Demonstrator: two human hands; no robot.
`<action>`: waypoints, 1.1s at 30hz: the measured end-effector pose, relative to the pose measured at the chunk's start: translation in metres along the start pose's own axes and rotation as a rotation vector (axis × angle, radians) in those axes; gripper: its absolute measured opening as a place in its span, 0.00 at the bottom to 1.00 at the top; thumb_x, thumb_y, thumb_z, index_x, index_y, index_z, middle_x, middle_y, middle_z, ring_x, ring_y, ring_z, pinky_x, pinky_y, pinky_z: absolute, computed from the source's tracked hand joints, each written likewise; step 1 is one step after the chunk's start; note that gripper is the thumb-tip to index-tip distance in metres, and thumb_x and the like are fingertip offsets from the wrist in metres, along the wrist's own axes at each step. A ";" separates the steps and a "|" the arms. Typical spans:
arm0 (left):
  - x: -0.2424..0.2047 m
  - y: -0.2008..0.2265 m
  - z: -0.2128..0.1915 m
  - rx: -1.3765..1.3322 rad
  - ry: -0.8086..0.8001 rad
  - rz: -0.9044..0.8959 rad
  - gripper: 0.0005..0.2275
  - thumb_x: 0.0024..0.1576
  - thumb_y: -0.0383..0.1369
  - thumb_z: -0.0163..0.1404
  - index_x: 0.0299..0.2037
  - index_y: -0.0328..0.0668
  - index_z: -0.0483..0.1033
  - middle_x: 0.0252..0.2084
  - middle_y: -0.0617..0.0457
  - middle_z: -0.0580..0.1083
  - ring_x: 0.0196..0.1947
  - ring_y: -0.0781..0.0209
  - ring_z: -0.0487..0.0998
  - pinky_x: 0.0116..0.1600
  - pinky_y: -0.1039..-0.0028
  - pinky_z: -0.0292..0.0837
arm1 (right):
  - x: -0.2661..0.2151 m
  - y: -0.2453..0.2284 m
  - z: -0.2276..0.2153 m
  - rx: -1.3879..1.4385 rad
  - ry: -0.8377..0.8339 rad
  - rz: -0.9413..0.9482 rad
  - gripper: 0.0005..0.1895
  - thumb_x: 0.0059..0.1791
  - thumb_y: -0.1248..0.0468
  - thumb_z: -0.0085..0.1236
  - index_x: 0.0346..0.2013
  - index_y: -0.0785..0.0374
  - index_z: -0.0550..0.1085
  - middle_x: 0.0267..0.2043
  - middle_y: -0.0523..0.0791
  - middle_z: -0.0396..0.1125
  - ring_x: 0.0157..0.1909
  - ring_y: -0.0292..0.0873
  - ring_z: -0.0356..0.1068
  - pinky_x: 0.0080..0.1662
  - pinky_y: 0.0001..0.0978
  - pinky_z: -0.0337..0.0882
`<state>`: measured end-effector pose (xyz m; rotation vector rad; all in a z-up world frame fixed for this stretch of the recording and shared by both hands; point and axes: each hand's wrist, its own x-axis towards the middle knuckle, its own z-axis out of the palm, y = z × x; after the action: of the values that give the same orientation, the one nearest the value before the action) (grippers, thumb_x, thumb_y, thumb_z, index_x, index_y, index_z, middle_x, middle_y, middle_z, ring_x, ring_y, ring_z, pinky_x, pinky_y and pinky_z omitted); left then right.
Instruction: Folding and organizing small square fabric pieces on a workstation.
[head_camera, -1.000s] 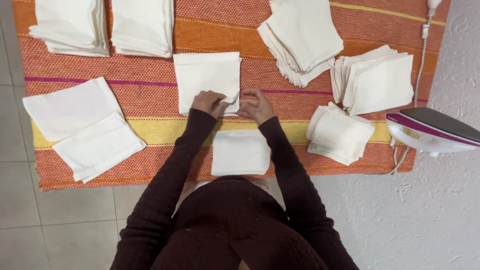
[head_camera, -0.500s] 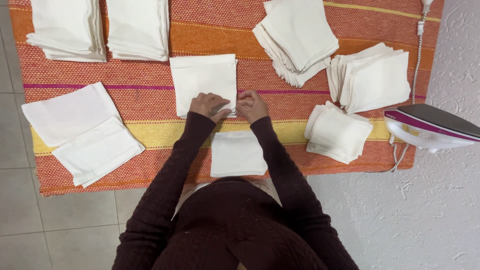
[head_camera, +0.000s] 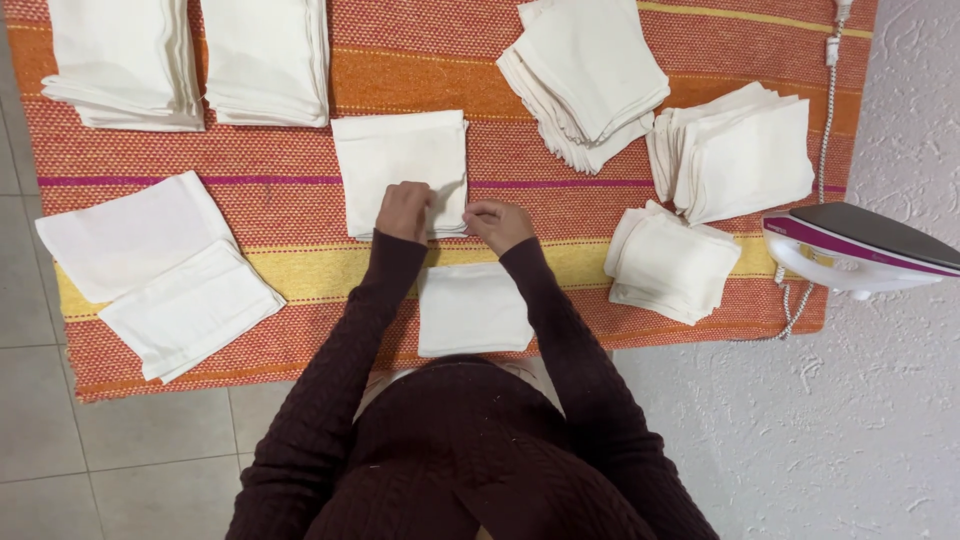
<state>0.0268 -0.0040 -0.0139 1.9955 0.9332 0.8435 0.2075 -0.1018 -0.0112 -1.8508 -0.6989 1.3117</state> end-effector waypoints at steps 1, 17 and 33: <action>0.000 0.002 -0.001 0.008 -0.017 0.055 0.07 0.60 0.20 0.49 0.38 0.47 0.74 0.39 0.54 0.71 0.42 0.51 0.75 0.50 0.69 0.73 | 0.003 0.007 -0.002 0.024 -0.016 -0.002 0.11 0.49 0.65 0.63 0.45 0.63 0.80 0.40 0.54 0.76 0.40 0.44 0.78 0.48 0.35 0.80; -0.005 0.001 -0.003 0.062 -0.221 0.092 0.05 0.59 0.31 0.59 0.44 0.46 0.83 0.45 0.54 0.76 0.51 0.55 0.74 0.52 0.68 0.68 | 0.009 0.023 -0.002 0.201 -0.058 -0.028 0.16 0.49 0.67 0.66 0.46 0.78 0.77 0.54 0.57 0.67 0.49 0.45 0.74 0.50 0.37 0.81; -0.010 -0.003 0.001 0.122 -0.075 0.343 0.06 0.59 0.22 0.51 0.34 0.45 0.76 0.47 0.52 0.77 0.49 0.51 0.78 0.52 0.66 0.73 | 0.010 0.023 -0.003 0.189 -0.077 -0.001 0.12 0.50 0.65 0.63 0.44 0.72 0.79 0.55 0.54 0.68 0.49 0.46 0.75 0.52 0.36 0.81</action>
<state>0.0219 -0.0109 -0.0193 2.3174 0.6206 0.9050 0.2142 -0.1080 -0.0347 -1.6566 -0.5936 1.4040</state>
